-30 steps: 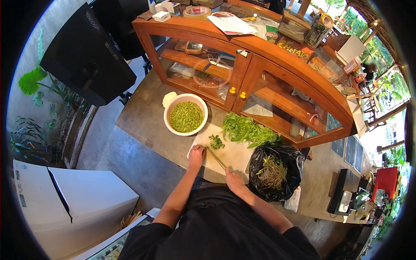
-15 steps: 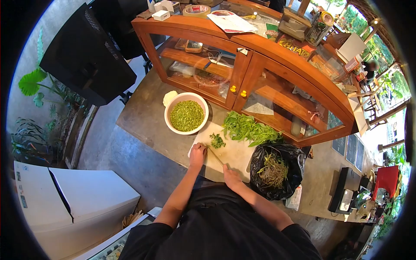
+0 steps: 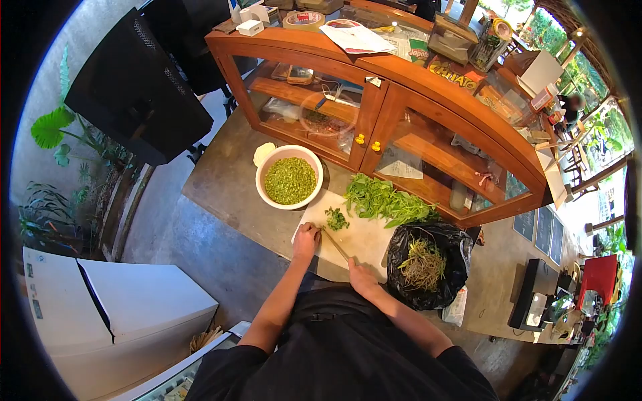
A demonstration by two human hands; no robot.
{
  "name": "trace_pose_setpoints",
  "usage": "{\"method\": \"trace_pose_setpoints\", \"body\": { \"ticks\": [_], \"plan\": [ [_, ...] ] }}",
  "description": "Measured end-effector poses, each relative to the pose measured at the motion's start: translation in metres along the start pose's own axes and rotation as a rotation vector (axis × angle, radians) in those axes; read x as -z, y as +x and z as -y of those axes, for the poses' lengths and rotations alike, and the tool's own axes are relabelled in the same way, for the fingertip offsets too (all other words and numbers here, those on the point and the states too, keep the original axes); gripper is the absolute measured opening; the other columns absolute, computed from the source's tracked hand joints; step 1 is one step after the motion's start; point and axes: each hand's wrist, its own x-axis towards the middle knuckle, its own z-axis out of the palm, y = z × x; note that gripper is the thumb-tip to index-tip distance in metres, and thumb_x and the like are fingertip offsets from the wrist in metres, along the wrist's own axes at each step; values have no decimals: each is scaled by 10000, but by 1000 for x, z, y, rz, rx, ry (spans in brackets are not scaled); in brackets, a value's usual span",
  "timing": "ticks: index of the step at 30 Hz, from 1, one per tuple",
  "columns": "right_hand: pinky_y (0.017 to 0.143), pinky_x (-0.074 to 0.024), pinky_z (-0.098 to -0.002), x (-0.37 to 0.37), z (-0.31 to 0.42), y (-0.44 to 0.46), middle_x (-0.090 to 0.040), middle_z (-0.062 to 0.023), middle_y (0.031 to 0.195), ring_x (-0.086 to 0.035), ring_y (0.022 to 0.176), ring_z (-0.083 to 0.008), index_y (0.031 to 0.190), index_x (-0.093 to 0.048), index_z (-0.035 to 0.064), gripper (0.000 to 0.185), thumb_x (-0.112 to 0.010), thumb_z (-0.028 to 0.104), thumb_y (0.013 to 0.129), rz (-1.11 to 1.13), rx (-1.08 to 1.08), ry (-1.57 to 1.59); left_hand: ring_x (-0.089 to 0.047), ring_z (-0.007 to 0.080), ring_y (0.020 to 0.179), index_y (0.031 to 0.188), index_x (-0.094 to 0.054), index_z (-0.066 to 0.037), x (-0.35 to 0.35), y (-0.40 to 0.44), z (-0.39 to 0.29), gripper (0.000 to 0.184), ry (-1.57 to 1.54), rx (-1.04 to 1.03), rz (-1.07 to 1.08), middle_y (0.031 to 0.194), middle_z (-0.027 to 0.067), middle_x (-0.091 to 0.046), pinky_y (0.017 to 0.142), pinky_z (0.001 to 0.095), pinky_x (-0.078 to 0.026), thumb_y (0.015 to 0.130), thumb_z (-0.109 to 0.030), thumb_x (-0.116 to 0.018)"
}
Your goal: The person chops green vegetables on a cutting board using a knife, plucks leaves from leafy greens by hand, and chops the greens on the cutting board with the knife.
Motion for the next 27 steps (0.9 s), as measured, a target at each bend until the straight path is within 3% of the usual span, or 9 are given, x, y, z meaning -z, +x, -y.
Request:
{"method": "trace_pose_setpoints", "body": {
  "ticks": [2, 14, 27],
  "plan": [
    [809, -488, -546, -2, -3, 2, -640, -297, 957, -626, 921, -471, 1127, -426, 16, 223, -351, 83, 928, -8, -24, 33, -587, 293, 901, 881, -712, -60, -2, -1, 5, 94, 13, -41, 7, 909, 105, -631, 794, 384, -510, 803, -82, -664],
    [754, -512, -544, 16, 10, -13, -656, -282, 901, -649, 848, -464, 1117, -436, 20, 211, -380, 87, 924, -25, 1, -6, -593, 326, 870, 854, -703, -42, -6, -4, -1, 83, -29, 26, -73, 875, 125, -643, 796, 404, -501, 782, -71, -674],
    [762, -514, -528, 1, 10, -3, -658, -278, 933, -655, 891, -437, 1071, -430, 27, 158, -380, 74, 928, -3, -45, -8, -589, 314, 841, 852, -720, -46, 0, -3, -2, 117, -29, -42, -68, 871, 100, -633, 770, 408, -509, 750, -12, -675]
  ]
}}
